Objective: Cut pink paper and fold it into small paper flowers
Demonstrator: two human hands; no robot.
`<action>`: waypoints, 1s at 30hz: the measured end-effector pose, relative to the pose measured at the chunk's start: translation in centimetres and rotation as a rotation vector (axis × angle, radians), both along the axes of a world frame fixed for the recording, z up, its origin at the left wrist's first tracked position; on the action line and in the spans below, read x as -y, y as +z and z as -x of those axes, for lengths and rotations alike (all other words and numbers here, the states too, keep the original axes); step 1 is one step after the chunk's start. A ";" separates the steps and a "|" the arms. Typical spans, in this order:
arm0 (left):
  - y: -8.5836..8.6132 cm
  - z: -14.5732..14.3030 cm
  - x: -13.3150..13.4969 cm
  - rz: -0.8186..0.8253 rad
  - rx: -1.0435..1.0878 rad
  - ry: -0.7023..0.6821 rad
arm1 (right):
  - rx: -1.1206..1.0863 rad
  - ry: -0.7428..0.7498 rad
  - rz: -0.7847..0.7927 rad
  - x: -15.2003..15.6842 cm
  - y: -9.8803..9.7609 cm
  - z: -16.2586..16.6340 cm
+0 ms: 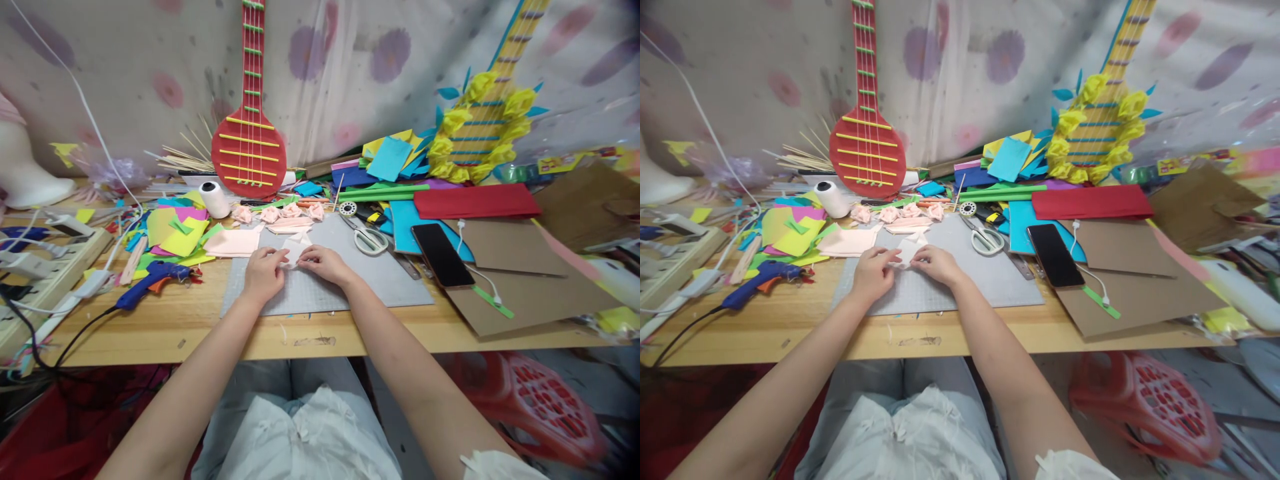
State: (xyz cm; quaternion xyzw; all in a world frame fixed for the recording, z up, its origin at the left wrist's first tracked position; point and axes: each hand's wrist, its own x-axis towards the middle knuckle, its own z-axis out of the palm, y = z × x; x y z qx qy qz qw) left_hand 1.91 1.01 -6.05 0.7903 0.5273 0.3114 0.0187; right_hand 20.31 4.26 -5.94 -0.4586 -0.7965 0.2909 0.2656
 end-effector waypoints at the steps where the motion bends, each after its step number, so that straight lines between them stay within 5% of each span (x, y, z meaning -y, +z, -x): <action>1: 0.1 0.0 0.1 0.001 0.000 -0.034 | 0.020 -0.008 -0.002 0.0 0.1 0.0; 14: 0.3 -0.1 0.1 0.081 -0.014 -0.020 | 0.060 -0.158 0.022 -0.2 -0.6 0.8; 22: 0.1 -0.1 0.0 0.049 -0.023 -0.038 | -0.035 -0.119 0.035 -0.3 -0.4 0.7; 30: 0.1 -0.2 0.1 0.055 -0.033 -0.026 | 0.164 -0.260 -0.048 0.0 -0.1 1.8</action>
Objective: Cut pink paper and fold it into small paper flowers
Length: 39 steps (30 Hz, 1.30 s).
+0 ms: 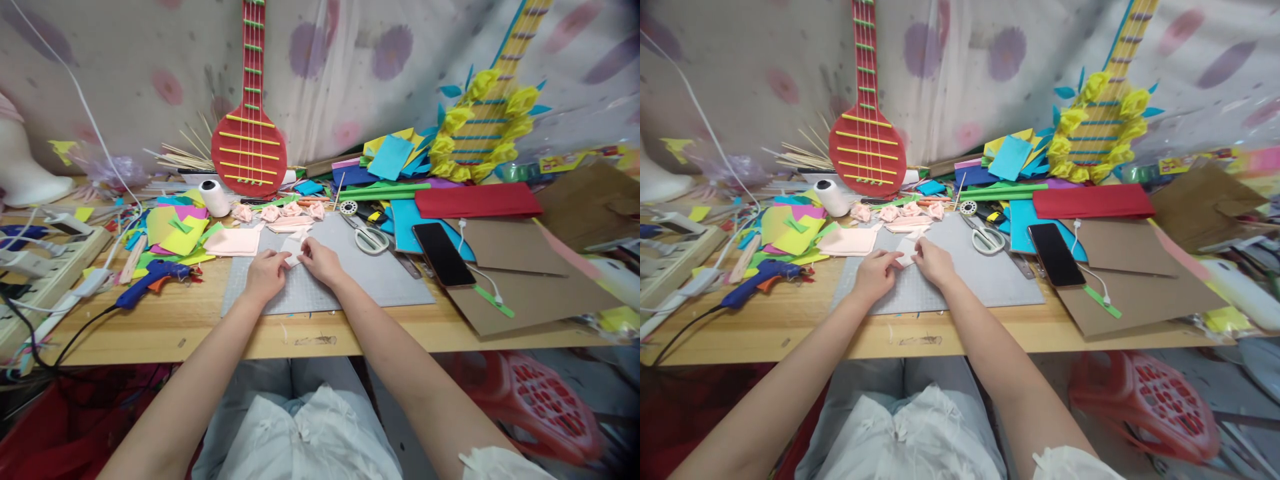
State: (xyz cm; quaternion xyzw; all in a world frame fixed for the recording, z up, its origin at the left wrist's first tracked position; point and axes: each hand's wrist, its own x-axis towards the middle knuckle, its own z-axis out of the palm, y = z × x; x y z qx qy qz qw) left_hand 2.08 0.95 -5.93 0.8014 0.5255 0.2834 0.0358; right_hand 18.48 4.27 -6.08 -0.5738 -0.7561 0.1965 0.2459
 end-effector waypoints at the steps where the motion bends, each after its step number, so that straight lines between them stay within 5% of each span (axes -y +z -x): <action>1: 0.0 0.0 0.0 -0.003 0.001 -0.003 | 0.026 -0.009 -0.010 0.0 0.0 0.1; 21: -0.6 0.1 -0.4 -0.070 -0.100 -0.154 | 0.104 -0.025 -0.009 0.2 0.3 0.4; 39: -0.6 0.2 -0.5 -0.077 -0.205 -0.155 | 0.346 0.020 -0.077 0.7 0.1 0.3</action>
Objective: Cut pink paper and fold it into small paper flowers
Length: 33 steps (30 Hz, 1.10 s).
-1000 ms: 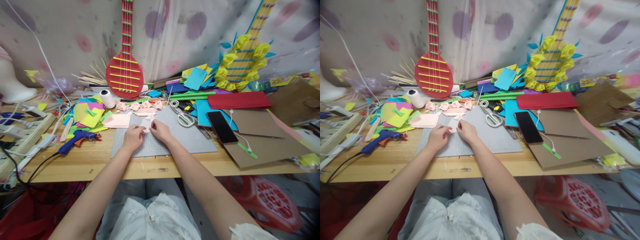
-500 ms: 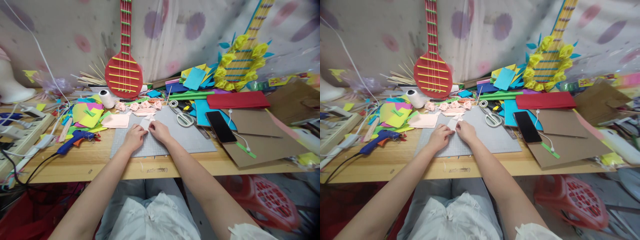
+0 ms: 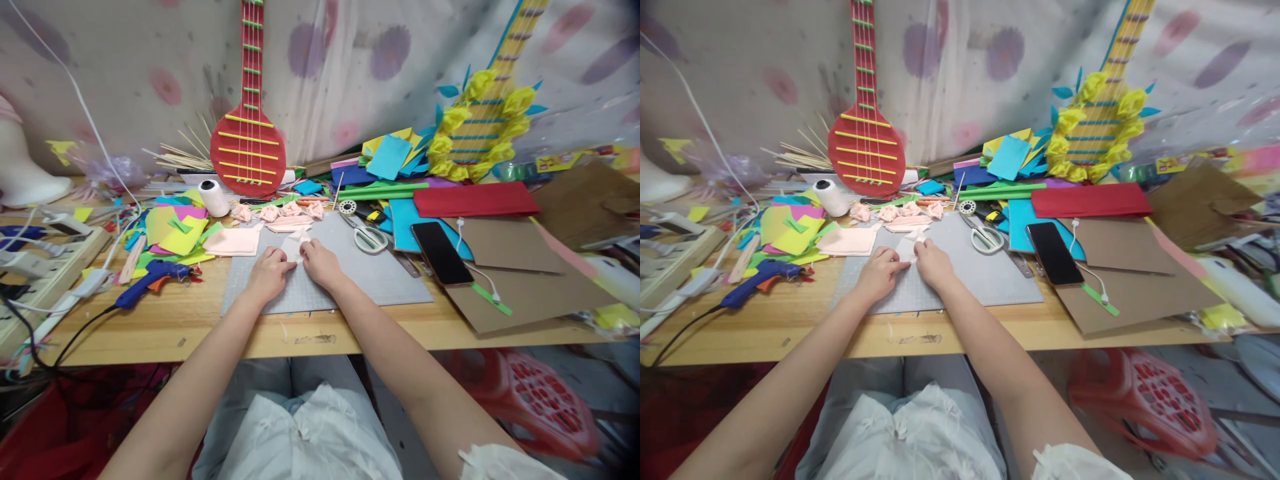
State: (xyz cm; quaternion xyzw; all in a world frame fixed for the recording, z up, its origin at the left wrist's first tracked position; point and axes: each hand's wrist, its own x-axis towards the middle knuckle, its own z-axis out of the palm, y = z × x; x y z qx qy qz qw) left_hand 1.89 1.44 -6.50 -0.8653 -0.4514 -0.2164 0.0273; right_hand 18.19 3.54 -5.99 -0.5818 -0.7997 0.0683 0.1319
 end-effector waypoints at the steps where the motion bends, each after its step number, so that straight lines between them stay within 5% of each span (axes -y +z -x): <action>1: 0.0 0.0 0.0 0.000 0.000 -0.001 | 0.003 -0.016 0.007 -0.1 -0.1 -0.1; 21: 0.4 -0.4 0.3 0.006 -0.015 -0.019 | -0.093 -0.027 -0.002 0.2 -0.2 0.0; 33: 0.5 0.6 0.2 -0.042 0.106 0.166 | -0.121 -0.020 -0.016 0.2 -0.2 -0.2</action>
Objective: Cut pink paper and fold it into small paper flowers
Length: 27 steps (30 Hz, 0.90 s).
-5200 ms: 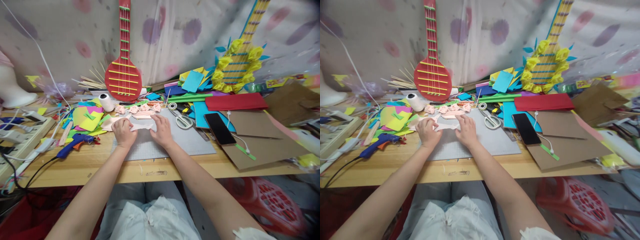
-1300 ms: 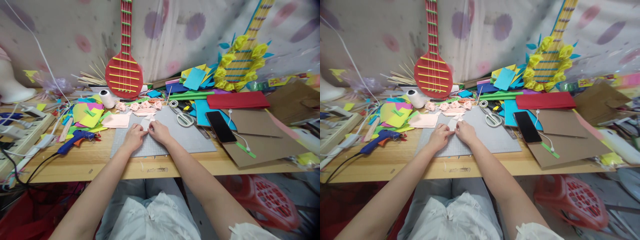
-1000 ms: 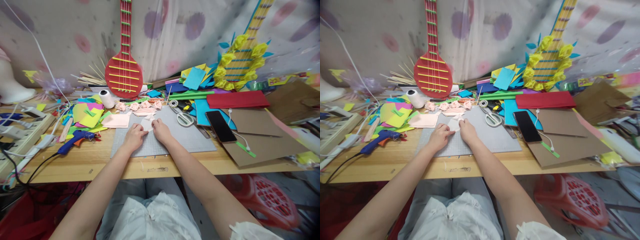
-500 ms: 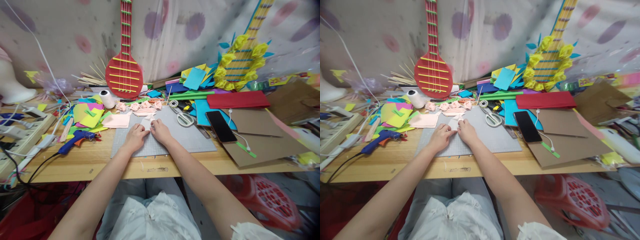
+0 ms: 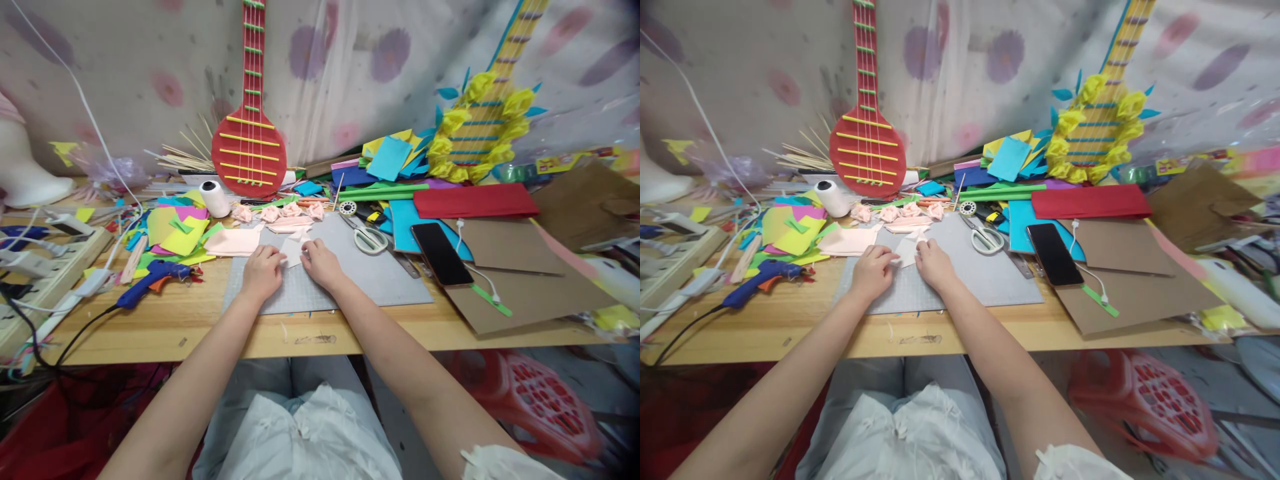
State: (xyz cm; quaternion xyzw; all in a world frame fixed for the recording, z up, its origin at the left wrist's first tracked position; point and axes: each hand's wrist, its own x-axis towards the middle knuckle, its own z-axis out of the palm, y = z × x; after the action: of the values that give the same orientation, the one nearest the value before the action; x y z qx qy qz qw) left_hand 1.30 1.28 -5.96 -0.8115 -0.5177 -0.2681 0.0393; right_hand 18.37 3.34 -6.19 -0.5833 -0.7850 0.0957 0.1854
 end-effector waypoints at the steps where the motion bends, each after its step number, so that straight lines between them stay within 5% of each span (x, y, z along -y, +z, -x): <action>1: -0.2 0.1 -0.1 0.017 0.020 0.011 | -0.018 -0.002 0.003 0.0 0.1 0.0; 8: -0.8 0.3 -0.8 0.203 0.042 -0.006 | -0.146 -0.016 -0.052 0.0 0.4 -0.4; 17: -0.1 0.2 -0.2 0.121 0.114 -0.006 | -0.369 0.062 -0.063 -1.0 -0.9 -0.9; 23: 0.0 0.2 -0.2 0.127 0.110 -0.068 | -0.287 0.073 -0.139 -0.5 0.0 -0.9; 27: -0.7 0.4 -0.6 0.178 0.132 -0.097 | -0.219 0.246 -0.118 0.3 0.7 -0.3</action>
State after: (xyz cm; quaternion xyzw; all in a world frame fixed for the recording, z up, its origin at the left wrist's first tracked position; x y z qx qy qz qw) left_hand 0.92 1.91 -6.62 -0.8164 -0.5011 -0.2756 -0.0800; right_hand 18.70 3.01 -5.54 -0.4570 -0.8299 0.1344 0.2904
